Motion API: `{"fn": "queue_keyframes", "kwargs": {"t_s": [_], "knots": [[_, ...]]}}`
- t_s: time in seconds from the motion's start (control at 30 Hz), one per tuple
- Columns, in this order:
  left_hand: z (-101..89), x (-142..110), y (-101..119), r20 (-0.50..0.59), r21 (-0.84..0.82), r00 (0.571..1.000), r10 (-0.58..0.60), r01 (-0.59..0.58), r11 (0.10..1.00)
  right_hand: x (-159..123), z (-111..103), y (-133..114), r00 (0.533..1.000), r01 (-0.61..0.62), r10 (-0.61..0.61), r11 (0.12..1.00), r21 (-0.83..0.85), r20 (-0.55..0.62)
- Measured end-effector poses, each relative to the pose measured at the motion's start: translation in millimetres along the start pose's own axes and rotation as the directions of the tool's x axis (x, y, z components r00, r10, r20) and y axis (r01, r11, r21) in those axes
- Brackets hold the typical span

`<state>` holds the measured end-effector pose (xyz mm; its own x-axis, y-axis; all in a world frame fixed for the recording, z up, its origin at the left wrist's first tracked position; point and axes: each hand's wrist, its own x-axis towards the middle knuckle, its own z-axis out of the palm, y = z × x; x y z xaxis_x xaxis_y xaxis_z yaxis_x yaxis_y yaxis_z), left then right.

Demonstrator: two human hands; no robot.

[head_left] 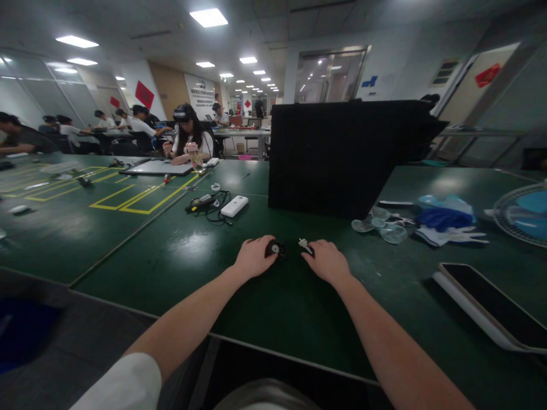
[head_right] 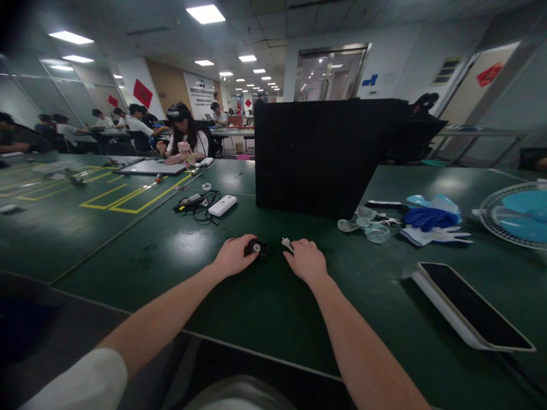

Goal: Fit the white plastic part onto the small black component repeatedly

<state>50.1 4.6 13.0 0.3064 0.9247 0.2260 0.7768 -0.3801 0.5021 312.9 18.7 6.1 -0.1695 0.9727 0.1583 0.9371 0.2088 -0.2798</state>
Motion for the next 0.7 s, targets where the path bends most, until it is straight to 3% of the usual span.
{"fn": "queue_keyframes", "kwargs": {"t_s": [0.1, 0.23, 0.43, 0.53, 0.7], "knots": [[-2.9, 0, 2, 0.006, -0.02, 1.0, -0.005, 0.005, 1.0, 4, 4, 2, 0.999, 0.033, -0.033, 0.998, 0.056, -0.012], [-4.2, 1, 6, 0.037, -0.012, 0.999, -0.006, 0.006, 1.0, -1, -6, -5, 1.0, 0.015, -0.011, 0.979, 0.204, -0.024], [-1.2, 0, 12, 0.064, 0.033, 0.997, 0.035, -0.038, 0.999, -18, -19, -28, 0.978, 0.151, -0.063, 0.873, 0.464, -0.199], [-1.3, -2, 13, 0.065, 0.025, 0.995, 0.072, -0.074, 0.997, -22, -16, -36, 0.971, 0.19, -0.091, 0.85, 0.492, -0.22], [-1.4, -4, 12, 0.059, 0.012, 0.993, 0.104, -0.105, 0.994, -24, -14, -43, 0.972, 0.232, -0.187, 0.859, 0.455, -0.143]]}}
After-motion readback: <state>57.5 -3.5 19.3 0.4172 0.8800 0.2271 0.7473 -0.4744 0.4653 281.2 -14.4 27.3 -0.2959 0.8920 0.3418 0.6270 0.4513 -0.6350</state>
